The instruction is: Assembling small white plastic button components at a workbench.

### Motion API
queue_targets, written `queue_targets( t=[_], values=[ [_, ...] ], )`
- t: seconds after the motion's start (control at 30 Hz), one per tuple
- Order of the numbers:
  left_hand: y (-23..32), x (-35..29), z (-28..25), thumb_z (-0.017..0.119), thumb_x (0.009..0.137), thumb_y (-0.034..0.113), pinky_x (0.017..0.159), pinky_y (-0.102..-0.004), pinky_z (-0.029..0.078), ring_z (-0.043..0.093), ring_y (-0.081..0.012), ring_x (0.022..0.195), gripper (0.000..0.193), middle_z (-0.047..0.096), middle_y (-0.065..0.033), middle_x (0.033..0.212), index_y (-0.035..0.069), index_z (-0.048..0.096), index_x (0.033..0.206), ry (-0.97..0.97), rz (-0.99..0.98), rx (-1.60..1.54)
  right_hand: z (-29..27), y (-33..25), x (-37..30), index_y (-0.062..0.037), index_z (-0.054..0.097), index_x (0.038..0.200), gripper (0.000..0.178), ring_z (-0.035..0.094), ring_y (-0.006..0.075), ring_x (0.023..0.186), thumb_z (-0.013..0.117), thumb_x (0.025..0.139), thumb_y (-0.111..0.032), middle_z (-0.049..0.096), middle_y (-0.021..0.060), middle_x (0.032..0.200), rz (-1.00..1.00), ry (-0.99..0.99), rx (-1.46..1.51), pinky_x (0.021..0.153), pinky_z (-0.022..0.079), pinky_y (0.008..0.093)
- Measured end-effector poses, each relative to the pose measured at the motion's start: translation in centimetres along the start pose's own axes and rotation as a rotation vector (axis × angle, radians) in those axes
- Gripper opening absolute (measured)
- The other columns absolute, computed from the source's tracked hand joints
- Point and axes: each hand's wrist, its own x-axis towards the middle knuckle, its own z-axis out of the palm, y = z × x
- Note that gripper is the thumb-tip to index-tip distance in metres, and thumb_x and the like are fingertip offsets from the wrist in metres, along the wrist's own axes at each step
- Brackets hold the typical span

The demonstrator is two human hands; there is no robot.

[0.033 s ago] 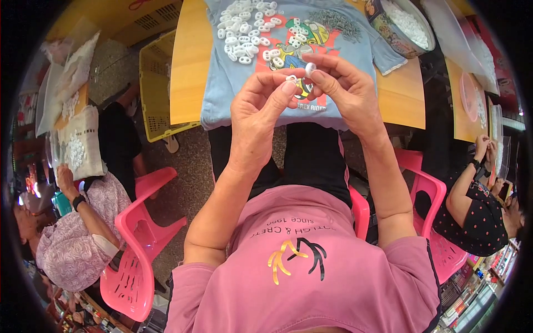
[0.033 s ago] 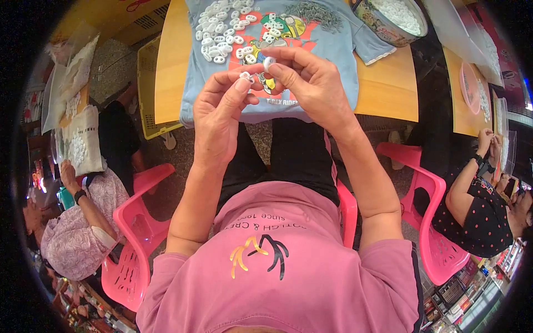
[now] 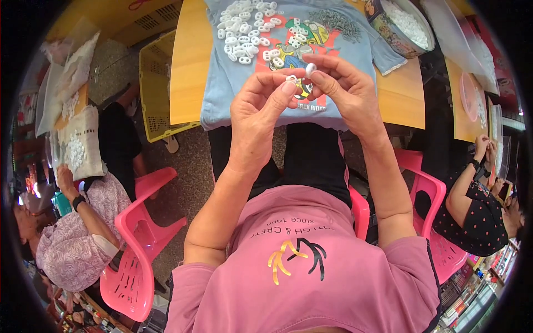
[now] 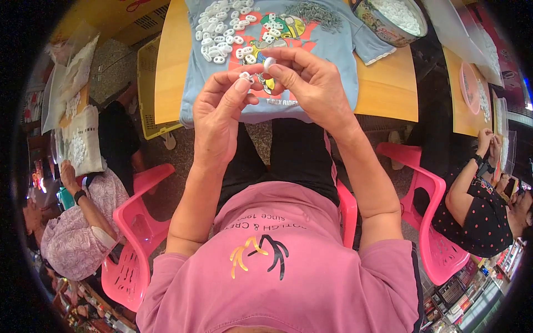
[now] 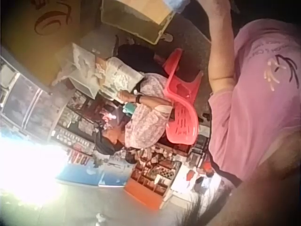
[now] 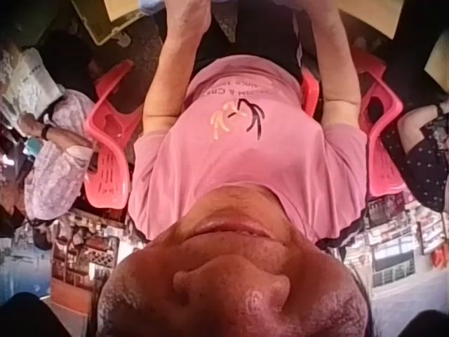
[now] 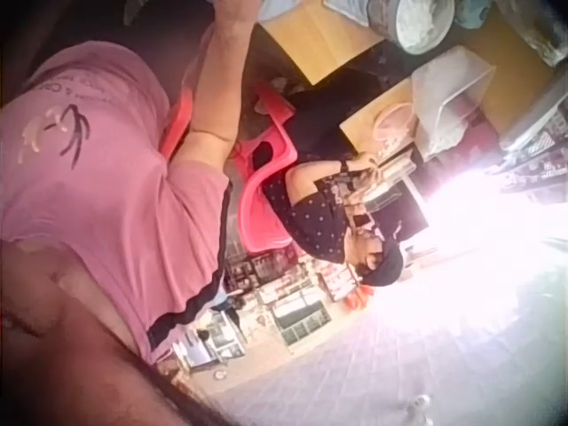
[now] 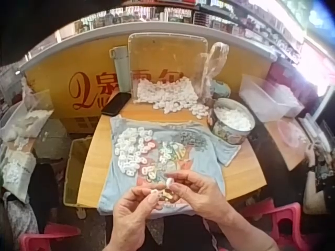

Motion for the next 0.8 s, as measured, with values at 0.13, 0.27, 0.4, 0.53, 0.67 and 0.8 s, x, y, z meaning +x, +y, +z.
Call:
queue_targets(
  t=[0.13,0.27,0.4,0.53,0.67,0.8],
  values=[
    [-0.1,0.0,-0.1,0.066,0.092,0.012,0.077,-0.0248,0.049,0.058,-0.009,0.086,0.015,0.065,-0.0123,0.112,0.001,0.061,0.1,-0.011,0.016,0.001,0.1,0.3,-0.2,0.0032,0.063,0.118,0.028,0.06,0.0088,0.073,0.064,0.093,-0.01,0.067,0.0056,0.09,0.005,0.032,0.009,0.069,0.051,0.0223],
    [-0.4,0.2,-0.1,0.066,0.092,0.012,0.079,-0.0258,0.05,0.06,-0.0106,0.09,0.015,0.066,-0.0117,0.11,0.0,0.061,0.101,-0.003,0.029,0.01,0.3,0.7,-0.4,0.0034,0.064,0.114,0.026,0.058,0.0073,0.069,0.066,0.092,-0.009,0.067,0.0042,0.086,-0.021,0.074,-0.043,0.064,0.049,0.0211],
    [-0.8,0.4,-0.3,0.066,0.092,0.012,0.082,-0.0265,0.05,0.061,-0.0115,0.09,0.016,0.067,-0.0095,0.105,0.0,0.061,0.101,0.012,0.005,-0.029,0.1,1.0,-0.8,0.0032,0.066,0.11,0.022,0.055,0.0052,0.065,0.067,0.091,-0.009,0.065,0.0022,0.082,-0.012,0.073,-0.212,0.058,0.045,0.0199],
    [-1.2,0.3,-0.1,0.067,0.091,0.012,0.08,-0.0257,0.05,0.061,-0.0103,0.086,0.016,0.065,-0.0059,0.096,0.0,0.061,0.1,0.084,-0.032,-0.015,0.2,0.6,-0.9,0.0032,0.067,0.107,0.021,0.054,0.0049,0.064,0.067,0.09,-0.008,0.067,0.0034,0.083,0.073,0.149,-0.043,0.058,0.044,0.0195],
    [-1.5,0.4,-0.1,0.067,0.091,0.012,0.078,-0.025,0.05,0.06,-0.0094,0.085,0.016,0.064,-0.0041,0.093,0.001,0.06,0.1,0.086,-0.023,0.004,1.4,0.4,-0.7,0.0033,0.067,0.107,0.02,0.055,0.0055,0.064,0.067,0.09,-0.008,0.07,0.0064,0.087,0.055,0.239,0.17,0.058,0.044,0.0198],
    [-1.7,0.4,0.3,0.067,0.092,0.012,0.077,-0.0243,0.049,0.059,-0.0082,0.084,0.015,0.063,-0.0034,0.093,0.001,0.06,0.099,0.091,-0.02,-0.002,2.3,0.3,-0.7,0.0029,0.067,0.107,0.021,0.055,0.0061,0.062,0.067,0.09,-0.01,0.071,0.0078,0.089,0.059,0.297,0.201,0.058,0.045,0.0201]
  ],
)
